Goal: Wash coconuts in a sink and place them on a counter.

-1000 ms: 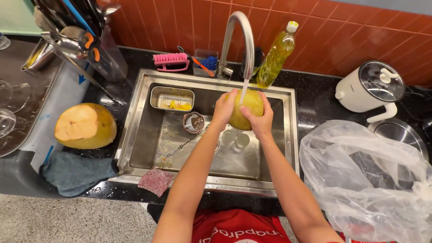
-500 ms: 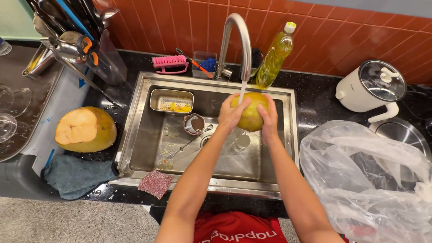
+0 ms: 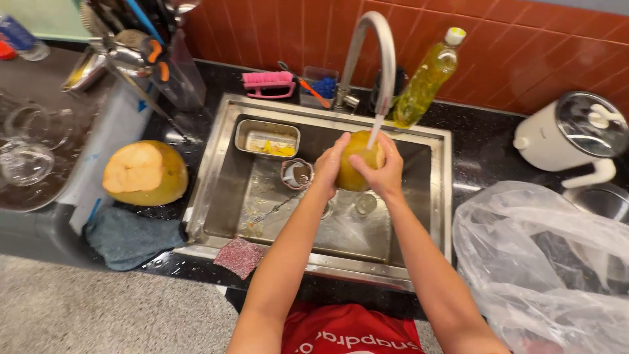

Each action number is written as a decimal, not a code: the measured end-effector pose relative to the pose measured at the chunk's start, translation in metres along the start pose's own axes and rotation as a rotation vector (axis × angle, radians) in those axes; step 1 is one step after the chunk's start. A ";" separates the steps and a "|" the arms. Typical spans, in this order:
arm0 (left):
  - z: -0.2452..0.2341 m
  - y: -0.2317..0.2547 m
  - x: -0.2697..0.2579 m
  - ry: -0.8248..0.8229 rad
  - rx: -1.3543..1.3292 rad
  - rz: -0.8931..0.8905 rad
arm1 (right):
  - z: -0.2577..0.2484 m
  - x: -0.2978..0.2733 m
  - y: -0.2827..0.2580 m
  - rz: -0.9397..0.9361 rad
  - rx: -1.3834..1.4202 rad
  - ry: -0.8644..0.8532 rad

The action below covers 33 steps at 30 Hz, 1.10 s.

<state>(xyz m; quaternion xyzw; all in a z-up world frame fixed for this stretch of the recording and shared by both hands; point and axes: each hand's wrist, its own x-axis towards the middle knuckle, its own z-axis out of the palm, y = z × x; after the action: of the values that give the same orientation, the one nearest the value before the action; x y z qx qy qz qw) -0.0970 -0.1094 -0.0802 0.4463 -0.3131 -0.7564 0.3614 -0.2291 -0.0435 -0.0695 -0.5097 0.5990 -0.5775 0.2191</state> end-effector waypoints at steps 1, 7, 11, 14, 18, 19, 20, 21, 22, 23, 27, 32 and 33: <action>0.006 0.009 -0.008 -0.014 -0.001 -0.006 | -0.007 -0.004 -0.003 0.002 -0.012 0.010; 0.023 0.013 -0.012 -0.173 -0.056 -0.349 | -0.030 -0.010 -0.017 -0.354 -0.219 0.022; 0.031 -0.034 0.010 -0.078 -0.035 0.104 | -0.040 -0.004 0.014 -0.154 0.037 0.039; 0.033 -0.040 0.004 0.063 0.044 0.422 | -0.031 0.011 -0.003 0.248 0.352 0.093; 0.012 -0.054 0.015 0.193 0.157 0.603 | -0.019 0.022 -0.013 0.775 0.603 0.107; 0.004 -0.051 0.016 0.199 0.159 0.606 | -0.013 0.019 -0.002 0.776 0.607 0.101; -0.004 -0.046 0.019 0.143 0.105 0.492 | -0.008 0.017 0.009 0.678 0.504 0.065; -0.011 -0.043 0.021 0.088 0.052 0.378 | -0.004 0.015 0.020 0.579 0.401 0.032; -0.010 -0.028 0.010 0.088 0.052 0.375 | -0.004 0.012 0.025 0.581 0.400 0.033; -0.010 -0.015 -0.001 0.045 0.008 0.192 | -0.005 0.009 0.030 0.493 0.358 0.001; -0.033 -0.011 -0.007 -0.118 -0.210 -0.201 | 0.004 -0.007 0.033 0.231 0.196 -0.069; -0.024 -0.029 -0.012 -0.258 -0.439 -0.233 | 0.002 -0.005 0.035 0.194 0.178 -0.069; -0.023 -0.032 -0.011 -0.255 -0.447 -0.210 | 0.001 -0.002 0.042 0.270 0.316 -0.077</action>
<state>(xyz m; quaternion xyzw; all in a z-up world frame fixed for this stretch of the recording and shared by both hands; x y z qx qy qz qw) -0.0811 -0.0859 -0.1103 0.2868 -0.1334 -0.8901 0.3282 -0.2422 -0.0498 -0.1090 -0.4058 0.5548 -0.6099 0.3944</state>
